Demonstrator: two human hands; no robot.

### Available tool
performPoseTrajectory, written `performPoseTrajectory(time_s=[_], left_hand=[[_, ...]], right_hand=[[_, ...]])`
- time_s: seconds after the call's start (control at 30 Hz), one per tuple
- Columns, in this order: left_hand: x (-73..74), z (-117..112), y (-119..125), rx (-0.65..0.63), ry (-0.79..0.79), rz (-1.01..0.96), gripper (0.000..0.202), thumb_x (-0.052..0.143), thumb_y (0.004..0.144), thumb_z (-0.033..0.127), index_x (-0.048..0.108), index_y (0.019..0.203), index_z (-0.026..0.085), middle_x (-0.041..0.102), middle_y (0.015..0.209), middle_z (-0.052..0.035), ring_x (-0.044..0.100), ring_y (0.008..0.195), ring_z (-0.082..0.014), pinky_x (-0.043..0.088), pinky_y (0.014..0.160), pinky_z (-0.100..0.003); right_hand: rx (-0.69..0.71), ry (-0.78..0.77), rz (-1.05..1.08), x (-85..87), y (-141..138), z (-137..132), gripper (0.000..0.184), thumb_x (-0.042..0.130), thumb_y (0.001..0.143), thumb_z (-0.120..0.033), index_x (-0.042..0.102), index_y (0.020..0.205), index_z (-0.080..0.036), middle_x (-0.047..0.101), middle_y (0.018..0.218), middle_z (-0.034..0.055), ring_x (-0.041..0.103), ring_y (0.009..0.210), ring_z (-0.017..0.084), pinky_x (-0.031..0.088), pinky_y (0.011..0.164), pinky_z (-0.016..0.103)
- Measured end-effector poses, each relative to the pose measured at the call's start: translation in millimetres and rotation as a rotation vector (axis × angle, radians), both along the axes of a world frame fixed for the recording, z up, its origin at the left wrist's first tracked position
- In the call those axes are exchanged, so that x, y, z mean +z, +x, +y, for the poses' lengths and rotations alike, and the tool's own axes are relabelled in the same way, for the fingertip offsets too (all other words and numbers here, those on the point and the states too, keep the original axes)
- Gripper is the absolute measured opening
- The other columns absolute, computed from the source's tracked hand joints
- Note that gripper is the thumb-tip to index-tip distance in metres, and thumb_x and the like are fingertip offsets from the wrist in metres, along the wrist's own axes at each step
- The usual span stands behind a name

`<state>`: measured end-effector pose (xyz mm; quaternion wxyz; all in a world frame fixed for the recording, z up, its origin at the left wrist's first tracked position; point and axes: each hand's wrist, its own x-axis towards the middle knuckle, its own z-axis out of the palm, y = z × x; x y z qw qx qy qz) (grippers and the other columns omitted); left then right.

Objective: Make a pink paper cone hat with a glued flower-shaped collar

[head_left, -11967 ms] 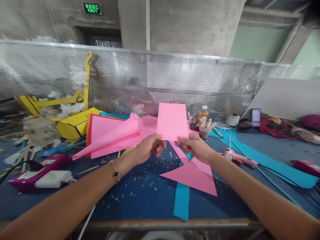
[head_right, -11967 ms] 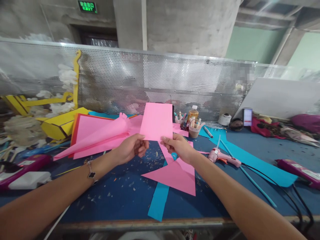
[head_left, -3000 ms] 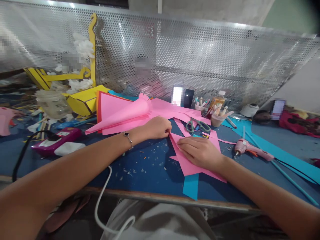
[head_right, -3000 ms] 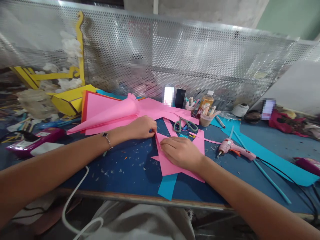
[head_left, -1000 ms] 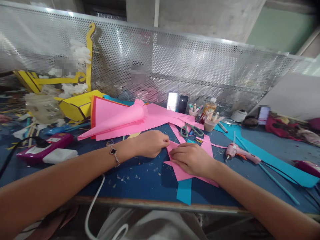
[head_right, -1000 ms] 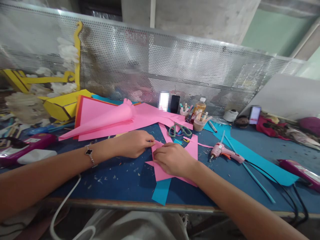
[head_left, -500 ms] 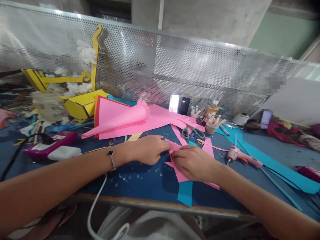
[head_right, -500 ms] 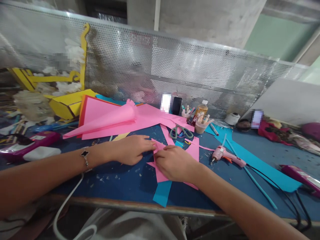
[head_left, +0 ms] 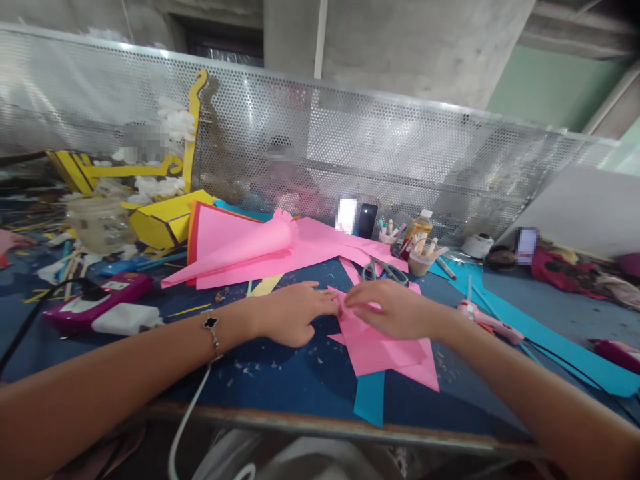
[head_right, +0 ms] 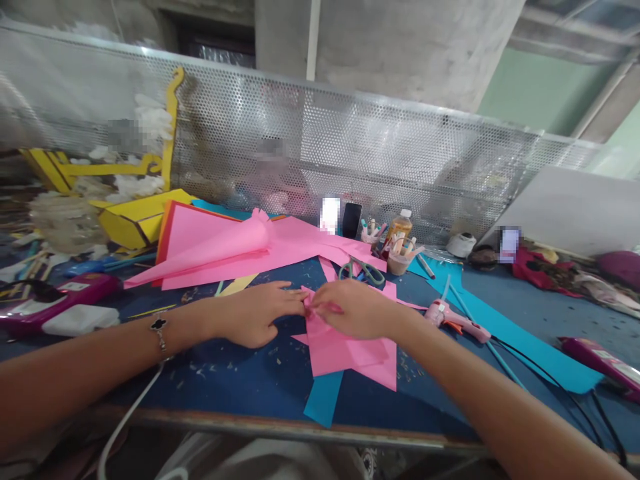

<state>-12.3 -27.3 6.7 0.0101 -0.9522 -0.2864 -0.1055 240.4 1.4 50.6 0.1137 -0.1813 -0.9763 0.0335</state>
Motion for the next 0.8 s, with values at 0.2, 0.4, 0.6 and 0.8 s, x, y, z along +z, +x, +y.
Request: performPoseTrajectory(time_s=[0.2, 0.4, 0.6, 0.8], left_hand=[[2.3, -3.3, 0.6, 0.042, -0.006, 0.022, 0.068, 0.055, 0.07, 0.005, 0.062, 0.135, 0.024, 0.066, 0.144, -0.0049, 0.057, 0.138, -0.0274, 0.037, 0.119, -0.045], [4.3, -3.0, 1.6, 0.043, -0.039, 0.028, 0.069, 0.055, 0.071, 0.006, 0.06, 0.137, 0.026, 0.065, 0.145, -0.0036, 0.059, 0.135, -0.0283, 0.038, 0.118, -0.047], [4.5, -1.1, 3.9, 0.073, 0.023, 0.086, 0.054, 0.06, 0.071, 0.01, 0.067, 0.123, 0.023, 0.074, 0.127, -0.0094, 0.067, 0.117, -0.0307, 0.046, 0.109, -0.044], [5.8, -2.8, 4.3, 0.076, 0.045, 0.116, 0.056, 0.059, 0.073, 0.012, 0.064, 0.128, 0.024, 0.073, 0.129, -0.0095, 0.066, 0.119, -0.031, 0.044, 0.111, -0.046]], right_hand=[[-0.112, 0.138, -0.285, 4.1, -18.0, 33.3, 0.026, 0.056, 0.096, -0.018, 0.074, 0.115, -0.02, 0.079, 0.115, 0.0088, 0.074, 0.097, 0.022, 0.056, 0.082, 0.032], [-0.197, 0.222, -0.396, 1.8, -34.0, 19.9, 0.024, 0.054, 0.095, -0.024, 0.076, 0.097, -0.014, 0.078, 0.097, 0.0132, 0.074, 0.083, 0.025, 0.051, 0.07, 0.032], [-0.254, 0.311, -0.452, -5.7, -50.3, 1.8, 0.029, 0.051, 0.094, -0.026, 0.075, 0.086, -0.013, 0.074, 0.095, 0.0177, 0.073, 0.085, 0.03, 0.049, 0.069, 0.036], [-0.218, 0.298, -0.419, -7.4, -37.7, 5.6, 0.031, 0.051, 0.098, -0.031, 0.076, 0.099, -0.012, 0.075, 0.096, 0.0168, 0.072, 0.083, 0.028, 0.051, 0.072, 0.036]])
